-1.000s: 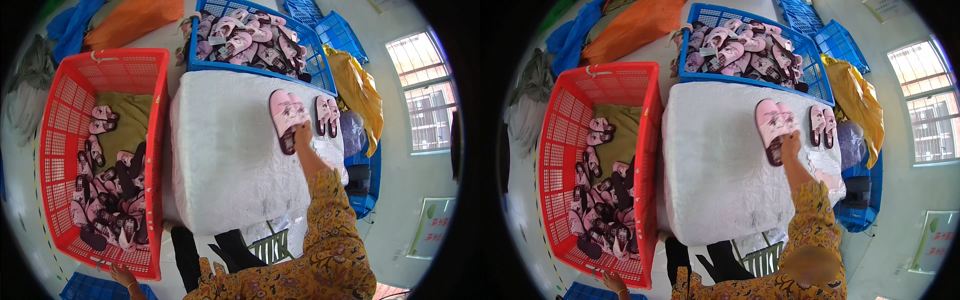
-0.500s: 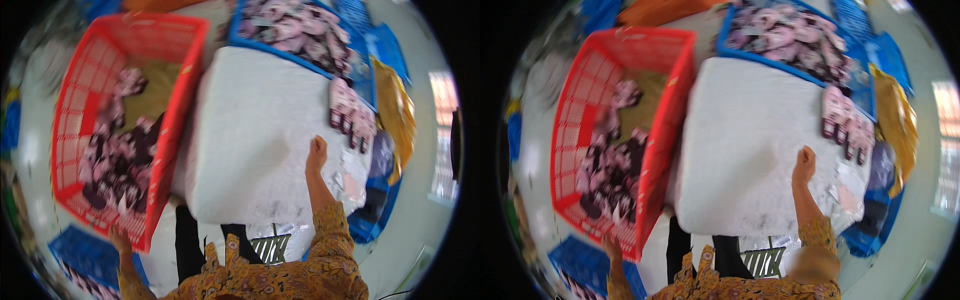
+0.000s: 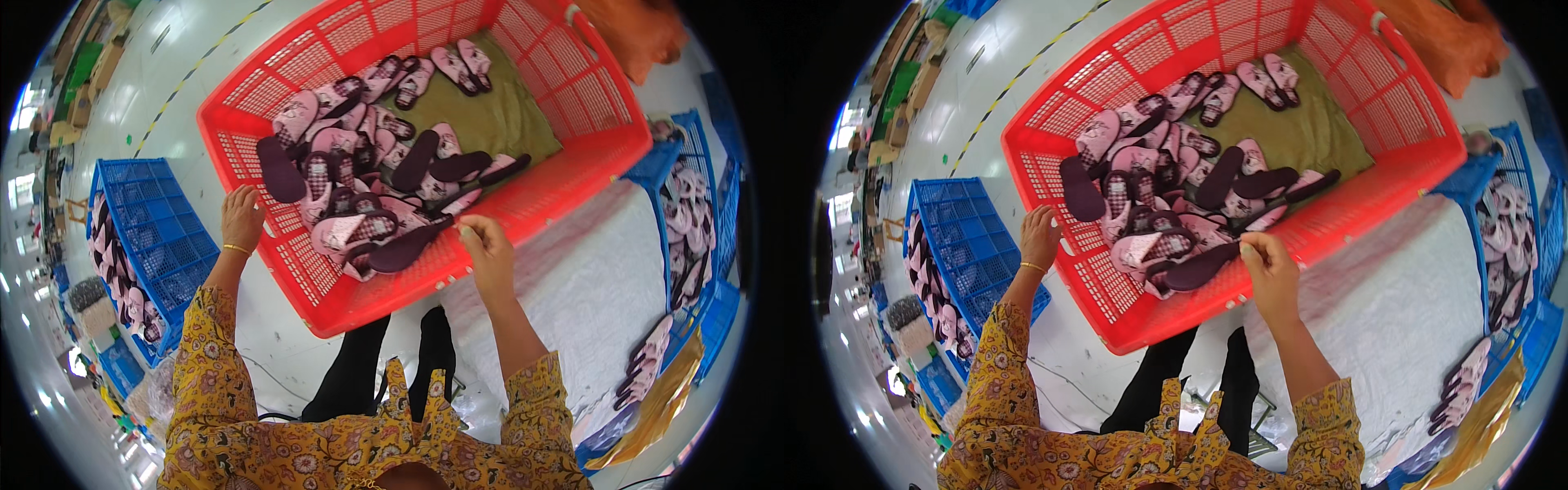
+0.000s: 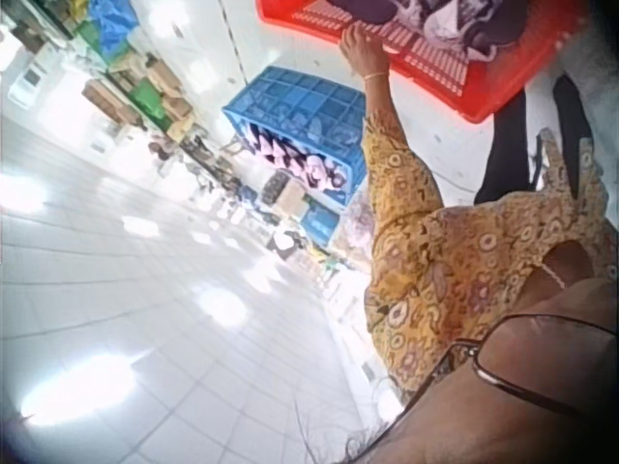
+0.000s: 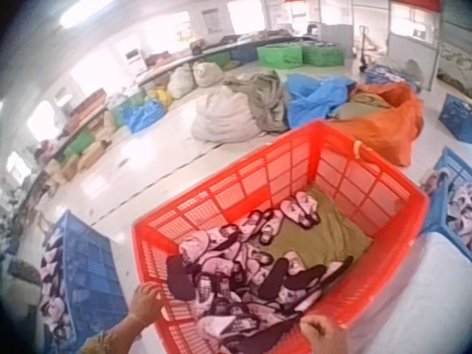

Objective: The person sits on the floor and removes paper tags from pink slippers, then transfers them from a red basket to a blue basket. The person handles the slippers one at a time, placing them into the blue basket.

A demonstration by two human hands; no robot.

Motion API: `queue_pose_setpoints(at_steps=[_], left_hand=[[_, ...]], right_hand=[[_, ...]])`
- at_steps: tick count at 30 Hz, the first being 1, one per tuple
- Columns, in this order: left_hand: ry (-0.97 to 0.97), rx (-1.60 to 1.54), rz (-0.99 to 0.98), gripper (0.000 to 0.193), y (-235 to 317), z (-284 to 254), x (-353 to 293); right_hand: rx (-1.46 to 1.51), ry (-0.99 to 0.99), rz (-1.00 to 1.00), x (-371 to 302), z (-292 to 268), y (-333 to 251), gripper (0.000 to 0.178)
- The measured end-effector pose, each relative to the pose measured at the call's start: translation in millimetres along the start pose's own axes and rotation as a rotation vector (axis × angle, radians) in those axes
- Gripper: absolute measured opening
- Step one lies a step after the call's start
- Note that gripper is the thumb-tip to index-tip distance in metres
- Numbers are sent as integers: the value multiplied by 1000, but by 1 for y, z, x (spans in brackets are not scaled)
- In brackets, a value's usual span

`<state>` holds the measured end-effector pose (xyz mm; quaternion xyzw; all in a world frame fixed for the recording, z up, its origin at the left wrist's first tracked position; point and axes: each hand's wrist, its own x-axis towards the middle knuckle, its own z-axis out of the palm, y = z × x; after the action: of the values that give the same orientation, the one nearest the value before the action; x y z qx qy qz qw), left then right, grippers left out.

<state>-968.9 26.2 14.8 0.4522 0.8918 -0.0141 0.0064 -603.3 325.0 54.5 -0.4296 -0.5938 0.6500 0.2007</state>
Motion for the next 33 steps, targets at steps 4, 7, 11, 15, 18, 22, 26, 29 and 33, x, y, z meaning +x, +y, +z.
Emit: queue_pose_setpoints(at_steps=[4, 7, 11, 15, 18, 22, 26, 29, 33], left_hand=[[-38, -24, 10, 34, -24, 21, 21], [20, -60, -17, 28, -15, 24, 30], [111, -111, -94, 21, -6, 29, 40], [126, -115, -145, 12, -10, 29, 36], [118, -106, -165, 8, -8, 31, 37], [122, -134, -149, 7, -5, 31, 44], [116, -131, -164, 6, -8, 32, 42], [108, -140, -169, 6, -7, 31, 44], [100, -148, -182, 6, -9, 31, 41]], right_hand=[[-65, -118, 100, 75, 72, 75, 19], [-140, -179, 193, 113, 122, 122, 21], [-204, -240, 235, 159, 184, 192, 20], [-332, -200, -11, 175, 240, 227, 18], [-530, -251, -275, 175, 266, 183, 22], [-785, -650, -730, 193, 266, 169, 37], [-937, -893, -638, 204, 253, 195, 36], [-580, -941, -176, 212, 255, 206, 36], [-725, -802, -293, 198, 258, 196, 29]])
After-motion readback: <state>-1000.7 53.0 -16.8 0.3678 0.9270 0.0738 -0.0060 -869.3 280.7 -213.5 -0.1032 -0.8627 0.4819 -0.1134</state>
